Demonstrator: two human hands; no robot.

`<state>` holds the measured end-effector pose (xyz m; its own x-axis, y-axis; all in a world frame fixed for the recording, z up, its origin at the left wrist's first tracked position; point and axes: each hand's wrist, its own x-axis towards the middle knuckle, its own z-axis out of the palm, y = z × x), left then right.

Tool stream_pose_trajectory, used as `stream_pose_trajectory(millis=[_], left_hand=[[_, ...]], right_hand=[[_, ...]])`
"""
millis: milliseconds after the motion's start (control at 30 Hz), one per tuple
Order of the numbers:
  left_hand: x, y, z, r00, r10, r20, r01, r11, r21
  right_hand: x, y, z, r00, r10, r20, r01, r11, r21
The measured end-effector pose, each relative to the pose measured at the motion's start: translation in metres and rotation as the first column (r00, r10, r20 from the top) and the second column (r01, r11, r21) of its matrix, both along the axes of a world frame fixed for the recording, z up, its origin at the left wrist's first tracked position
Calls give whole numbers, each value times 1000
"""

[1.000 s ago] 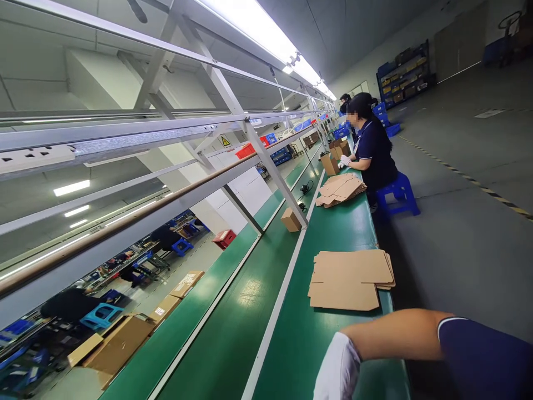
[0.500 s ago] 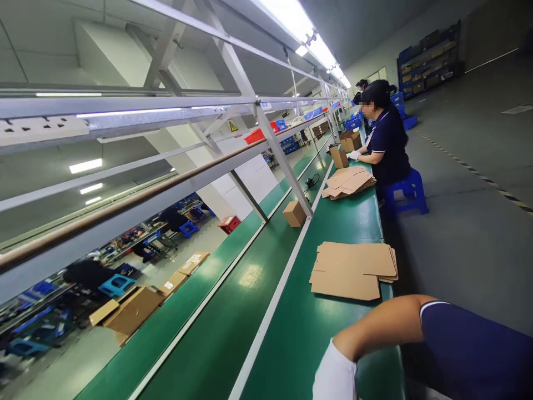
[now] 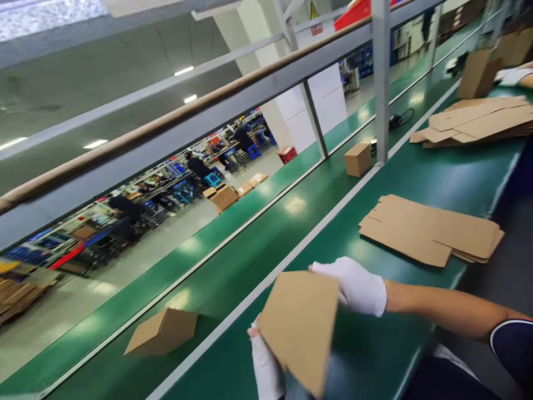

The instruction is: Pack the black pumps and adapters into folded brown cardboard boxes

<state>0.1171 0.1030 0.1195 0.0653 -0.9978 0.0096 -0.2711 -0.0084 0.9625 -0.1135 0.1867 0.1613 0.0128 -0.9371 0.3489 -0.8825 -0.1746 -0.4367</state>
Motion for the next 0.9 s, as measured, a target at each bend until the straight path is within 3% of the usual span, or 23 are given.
stream_pose_trajectory(millis=[100,233,300,367,467,533,600,733,767,833,900], left_hand=[[17,1,-5,1000,18,24,-17,998,-52],[31,16,2,983,-89,161,76,994,82],[35,21,6,966,-140,218,113,985,131],[38,21,5,982,-163,92,145,973,181],[41,15,-4,954,-139,-267,213,939,271],[43,13,-11,913,-75,-401,207,933,296],[43,16,-19,904,-5,-427,125,959,254],[35,40,-33,935,-8,-354,-16,998,-64],[30,48,-36,954,-70,-292,28,989,-145],[16,62,-40,956,-288,-63,264,931,-251],[-4,70,-42,805,-538,250,591,766,-253]], right_hand=[[13,-18,13,969,-197,-147,216,968,126],[31,-41,4,960,-140,-244,192,960,204],[35,-51,-10,987,-82,-138,110,972,207],[34,-60,-29,979,-44,201,-4,973,233],[30,-70,-58,713,-88,696,-189,931,311],[27,-73,-73,608,-120,785,-256,906,336],[25,-74,-82,492,-90,866,-320,906,276],[25,-74,-83,65,-54,996,-474,877,79],[26,-76,-82,18,-68,998,-515,855,68],[31,-80,-85,-4,-106,994,-584,807,84],[35,-85,-94,34,-162,986,-591,793,150]])
